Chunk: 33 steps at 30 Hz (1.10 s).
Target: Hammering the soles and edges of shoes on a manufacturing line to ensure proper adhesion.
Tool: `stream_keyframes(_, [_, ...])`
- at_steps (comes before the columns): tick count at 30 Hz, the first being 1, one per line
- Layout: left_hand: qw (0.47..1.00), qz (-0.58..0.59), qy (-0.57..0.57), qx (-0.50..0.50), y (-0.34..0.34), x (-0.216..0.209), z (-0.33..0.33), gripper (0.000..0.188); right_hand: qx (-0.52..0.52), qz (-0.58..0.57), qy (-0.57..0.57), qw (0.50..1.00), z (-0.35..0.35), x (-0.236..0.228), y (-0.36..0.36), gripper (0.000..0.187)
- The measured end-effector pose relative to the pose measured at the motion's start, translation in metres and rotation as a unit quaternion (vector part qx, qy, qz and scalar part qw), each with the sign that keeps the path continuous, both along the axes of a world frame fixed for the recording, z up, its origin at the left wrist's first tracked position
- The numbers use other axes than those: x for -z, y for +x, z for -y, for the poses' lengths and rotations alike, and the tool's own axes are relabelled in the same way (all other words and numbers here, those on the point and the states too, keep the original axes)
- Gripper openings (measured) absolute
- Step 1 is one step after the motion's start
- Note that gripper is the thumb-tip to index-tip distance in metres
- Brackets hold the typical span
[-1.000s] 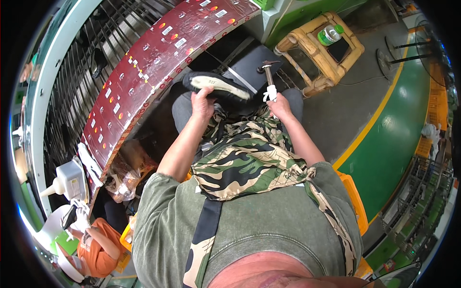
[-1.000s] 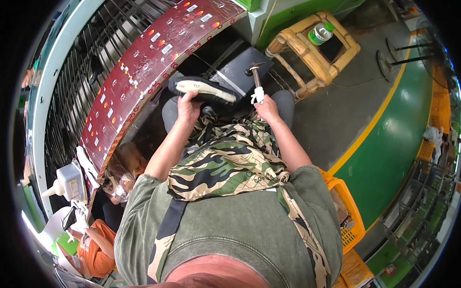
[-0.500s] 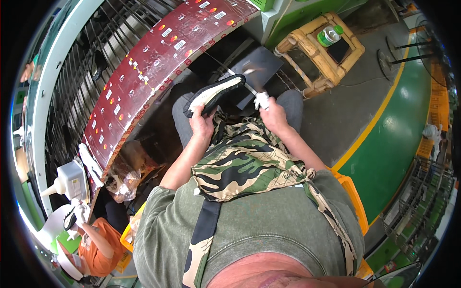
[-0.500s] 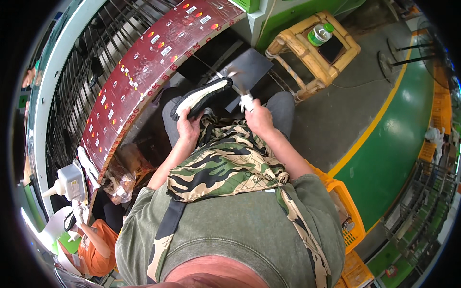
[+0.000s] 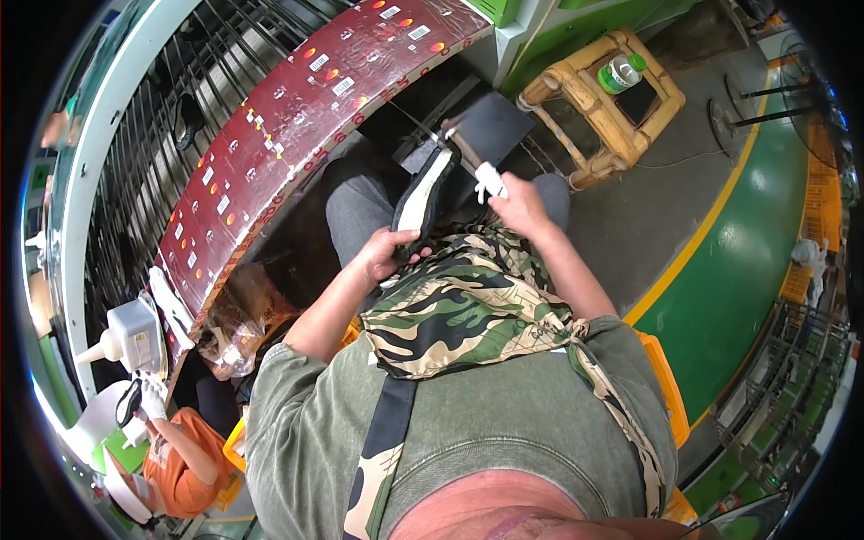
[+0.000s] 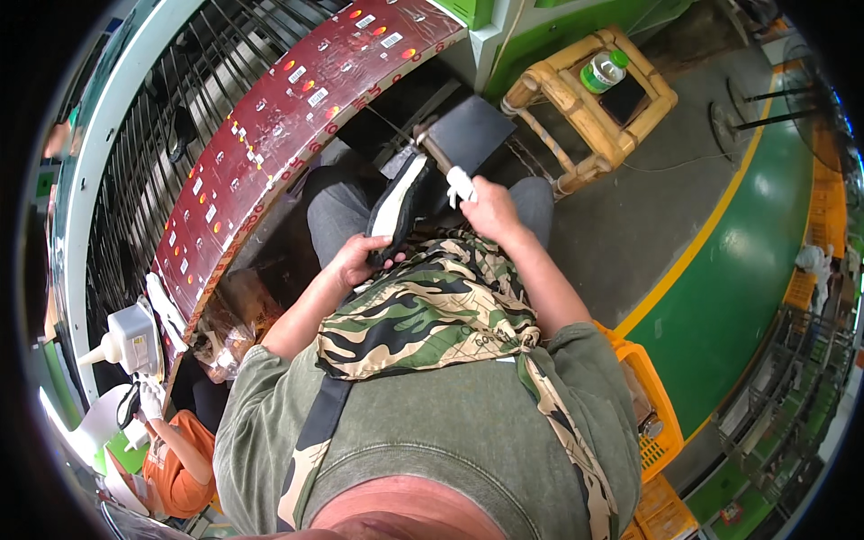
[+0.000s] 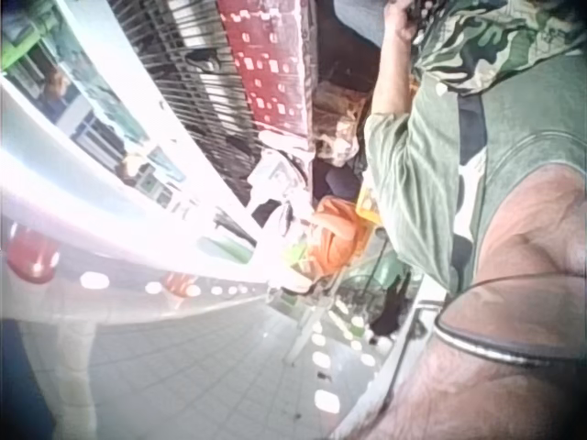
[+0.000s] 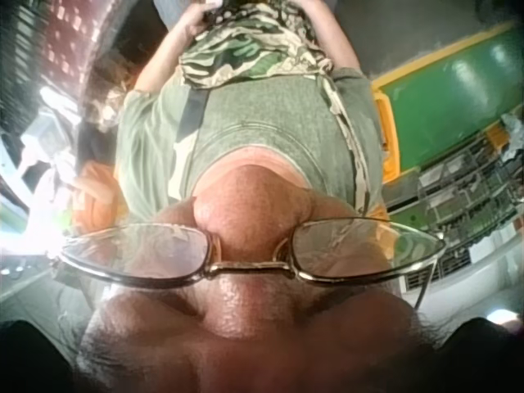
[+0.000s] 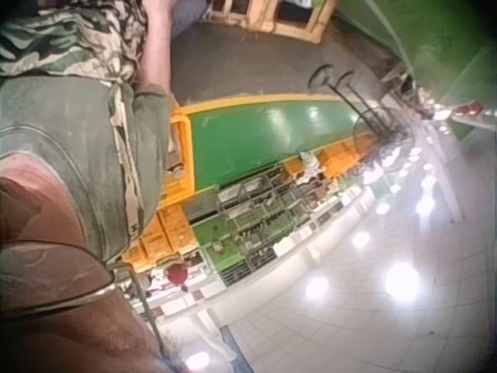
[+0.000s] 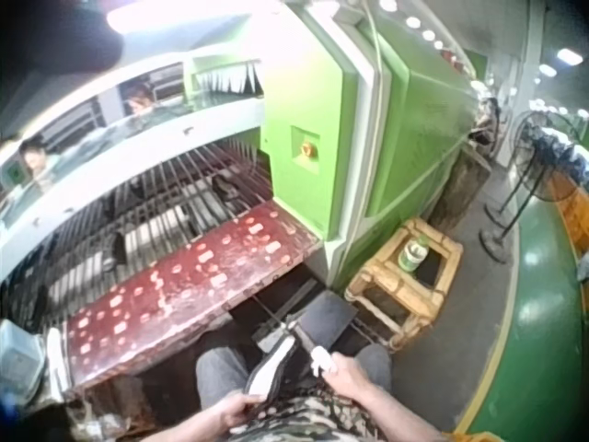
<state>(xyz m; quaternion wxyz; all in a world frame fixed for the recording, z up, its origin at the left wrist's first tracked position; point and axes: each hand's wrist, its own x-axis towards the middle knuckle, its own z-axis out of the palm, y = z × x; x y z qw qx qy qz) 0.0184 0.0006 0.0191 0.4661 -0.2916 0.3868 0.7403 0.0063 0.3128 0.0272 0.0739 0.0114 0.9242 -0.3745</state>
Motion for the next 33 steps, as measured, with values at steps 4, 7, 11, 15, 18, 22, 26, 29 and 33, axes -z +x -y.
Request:
stream_keyframes(4, [0.992, -0.091, -0.073, -0.057, 0.030, 0.019, -0.019, 0.030, 0.061, -0.194, -0.114, 0.972, -0.001, -0.138, -0.034, 0.018])
stream_keyframes(7, [0.988, -0.099, -0.066, -0.097, 0.040, 0.014, -0.031, 0.027, 0.118, -0.349, -0.307, 0.877, 0.011, -0.202, -0.044, 0.010])
stream_keyframes(11, [0.985, -0.120, -0.065, -0.104, 0.041, 0.021, -0.031, 0.028, 0.087, -0.390, -0.376, 0.836, 0.029, -0.138, -0.030, 0.006])
stream_keyframes(15, [0.983, -0.150, -0.070, -0.082, 0.034, 0.026, -0.033, 0.027, 0.070, 0.104, -0.055, 0.991, 0.026, 0.012, 0.003, 0.026])
stream_keyframes(18, [0.981, -0.151, -0.079, -0.088, 0.039, 0.029, -0.028, 0.027, 0.110, 0.080, -0.147, 0.980, 0.020, -0.082, -0.017, 0.025])
stream_keyframes(22, [0.983, -0.131, -0.081, -0.099, 0.037, 0.030, -0.030, 0.027, 0.095, -0.285, -0.388, 0.872, 0.015, -0.203, -0.041, 0.012])
stream_keyframes(26, [0.982, -0.133, -0.079, -0.104, 0.037, 0.027, -0.030, 0.028, 0.033, -0.484, -0.318, 0.815, 0.017, -0.191, -0.053, 0.010])
stream_keyframes(29, [0.984, -0.139, -0.068, -0.087, 0.029, 0.030, -0.030, 0.028, 0.081, -0.261, -0.098, 0.957, 0.038, -0.019, -0.013, 0.018])
stream_keyframes(33, [0.982, -0.154, -0.058, -0.091, 0.029, 0.031, -0.027, 0.027, 0.094, 0.128, -0.149, 0.976, 0.021, -0.032, -0.014, 0.025])
